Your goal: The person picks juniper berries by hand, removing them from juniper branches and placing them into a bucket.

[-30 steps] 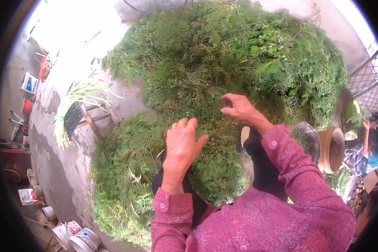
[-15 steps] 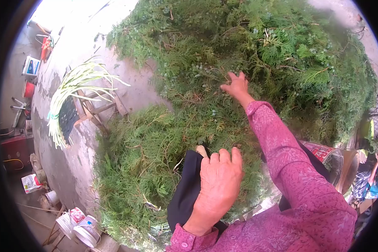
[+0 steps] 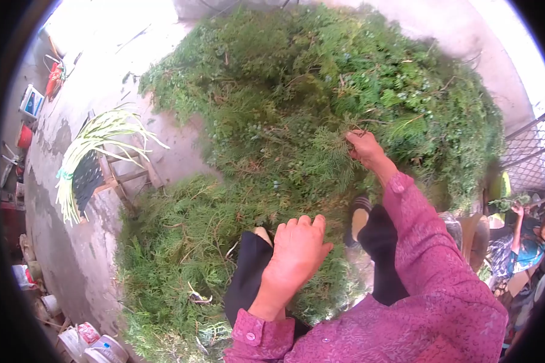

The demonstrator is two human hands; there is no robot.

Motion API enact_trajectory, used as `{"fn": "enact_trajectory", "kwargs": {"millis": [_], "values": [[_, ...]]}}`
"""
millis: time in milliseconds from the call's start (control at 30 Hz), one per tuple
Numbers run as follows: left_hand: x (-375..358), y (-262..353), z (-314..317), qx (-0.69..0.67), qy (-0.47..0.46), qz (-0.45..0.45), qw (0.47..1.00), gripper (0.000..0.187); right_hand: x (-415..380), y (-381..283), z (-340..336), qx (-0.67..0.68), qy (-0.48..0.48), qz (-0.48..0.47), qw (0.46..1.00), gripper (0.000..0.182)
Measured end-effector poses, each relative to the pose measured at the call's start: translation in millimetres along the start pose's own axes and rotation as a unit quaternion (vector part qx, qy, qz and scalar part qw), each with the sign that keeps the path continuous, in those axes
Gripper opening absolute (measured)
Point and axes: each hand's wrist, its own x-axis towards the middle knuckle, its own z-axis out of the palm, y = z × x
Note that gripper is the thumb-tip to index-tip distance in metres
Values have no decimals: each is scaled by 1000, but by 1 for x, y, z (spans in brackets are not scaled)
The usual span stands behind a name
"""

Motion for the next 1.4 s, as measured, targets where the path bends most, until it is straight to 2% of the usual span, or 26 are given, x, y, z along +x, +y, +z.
{"fn": "enact_trajectory", "kwargs": {"millis": [33,67,100,167,200,233,267,300,400,433,533,600,667,700,733,800,867,933,1000,1033,1133,1200,1233,1267,1300,1400], "values": [[-1,6,-5,-22,-27,4,999,49,-21,-13,-7,-4,5,-9,1000,16],[-2,10,-3,-24,-18,9,1000,49,-45,-24,-10,-13,-15,-93,995,15],[-1,11,4,-193,18,-16,981,56,-71,-35,-9,-21,-37,-177,983,14],[4,13,20,-504,84,-66,857,76,-131,-53,3,-58,-25,-320,945,14],[3,15,17,-502,89,-63,858,76,-158,-55,11,-97,-6,-352,931,14],[4,16,13,-666,95,-125,729,76,-182,-55,19,-133,13,-382,915,17],[2,17,11,-799,97,-182,565,76,-202,-55,26,-175,-12,-494,851,19],[1,18,12,-852,110,-165,485,66,-216,-51,32,-212,-39,-598,772,22],[-5,3,24,-877,89,-123,456,58,-241,-29,46,-247,-186,-634,709,27],[-4,0,27,-868,112,-158,458,42,-244,-25,44,-252,-196,-631,707,32],[5,3,29,-822,169,-183,512,32,-246,-30,30,-271,-207,-617,709,42],[14,1,27,-827,188,-172,501,29,-238,-38,18,-288,-215,-612,705,48],[16,4,16,-784,225,-138,561,30,-227,-43,8,-268,-164,-594,740,51],[16,10,8,-770,224,-151,579,31,-224,-50,3,-224,-132,-568,781,51],[16,5,14,-768,223,-153,581,31,-218,-54,-2,-221,-132,-566,783,51],[21,-3,23,-678,224,-207,668,31,-205,-60,-14,-109,-119,-456,875,49],[24,12,25,-677,238,-188,670,26,-200,-61,-12,-84,-84,-471,874,45],[28,24,29,-675,251,-170,672,22,-208,-65,-8,-61,-136,-426,892,42],[27,27,41,-641,225,-137,721,12,-209,-62,-2,-61,-128,-433,890,39],[30,25,51,-622,228,-87,745,10,-206,-57,-1,-92,-132,-451,878,36],[26,37,47,-626,154,-122,755,12,-196,-47,-6,-112,-128,-475,863,28],[25,47,37,-628,142,-143,751,13,-196,-46,-12,-89,-171,-384,903,21],[24,51,35,-629,157,-164,744,12,-197,-46,-12,-89,-171,-384,903,21],[23,52,35,-629,173,-186,735,12,-198,-46,-12,-10,-190,-320,928,18],[24,52,35,-629,173,-187,734,12,-200,-46,-12,68,-207,-252,943,14],[28,47,37,-625,222,-139,735,11,-198,-50,-14,168,-268,-144,938,14]]}}
